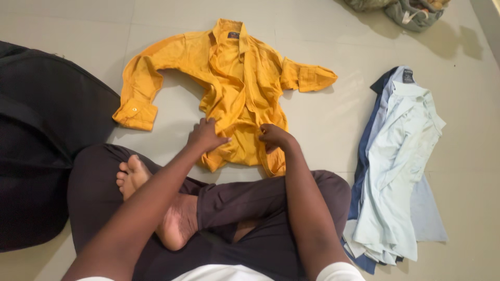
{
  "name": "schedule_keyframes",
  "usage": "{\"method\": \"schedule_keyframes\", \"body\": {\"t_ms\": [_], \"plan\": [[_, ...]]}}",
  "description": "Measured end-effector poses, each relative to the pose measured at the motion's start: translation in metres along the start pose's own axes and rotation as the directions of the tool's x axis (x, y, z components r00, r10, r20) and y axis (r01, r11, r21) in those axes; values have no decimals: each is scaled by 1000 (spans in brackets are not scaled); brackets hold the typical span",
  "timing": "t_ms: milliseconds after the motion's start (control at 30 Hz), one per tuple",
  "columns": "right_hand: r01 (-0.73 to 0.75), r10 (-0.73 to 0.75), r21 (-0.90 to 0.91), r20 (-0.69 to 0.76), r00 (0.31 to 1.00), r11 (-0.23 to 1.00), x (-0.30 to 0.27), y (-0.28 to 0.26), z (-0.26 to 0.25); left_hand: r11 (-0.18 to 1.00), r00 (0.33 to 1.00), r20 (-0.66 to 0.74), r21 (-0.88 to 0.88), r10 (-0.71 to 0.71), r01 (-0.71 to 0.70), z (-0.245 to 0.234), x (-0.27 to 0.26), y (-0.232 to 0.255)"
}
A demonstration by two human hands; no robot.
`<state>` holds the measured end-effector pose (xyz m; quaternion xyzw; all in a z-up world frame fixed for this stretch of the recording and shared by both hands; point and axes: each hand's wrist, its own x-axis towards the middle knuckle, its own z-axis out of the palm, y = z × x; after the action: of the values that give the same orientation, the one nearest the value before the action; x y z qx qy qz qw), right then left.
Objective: The person buttons and folds a yellow shirt by hand while sitting on a tiled floor.
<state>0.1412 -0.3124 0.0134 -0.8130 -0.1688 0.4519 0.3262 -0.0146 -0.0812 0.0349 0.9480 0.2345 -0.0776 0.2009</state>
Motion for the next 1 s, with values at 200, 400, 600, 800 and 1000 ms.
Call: {"method": "schedule_keyframes", "body": {"t_ms": [200, 400, 600, 800, 1000], "plan": [[-27, 25, -166, -16, 1000, 986, -3, -7, 12, 980, 984, -11, -90, -179, 177, -19, -24, 4], [5, -184, -447, -360, 915, 895, 27, 9, 6, 932, 844, -533, -274, 58, -237, -33, -52, 7], [-40, -19, -190, -300, 954, 981, 8, -29, 36, 834, 872, 211, -455, 442, -313, 13, -46, 28], [114, -228, -475, -189, 955, 873, 24, -4, 62, 900, 859, -370, -385, -353, 204, 20, 7, -15], [226, -219, 159, -60, 974, 961, 18, -7, 49, 370, 917, 189, -872, -351, 321, 53, 31, -29]]}}
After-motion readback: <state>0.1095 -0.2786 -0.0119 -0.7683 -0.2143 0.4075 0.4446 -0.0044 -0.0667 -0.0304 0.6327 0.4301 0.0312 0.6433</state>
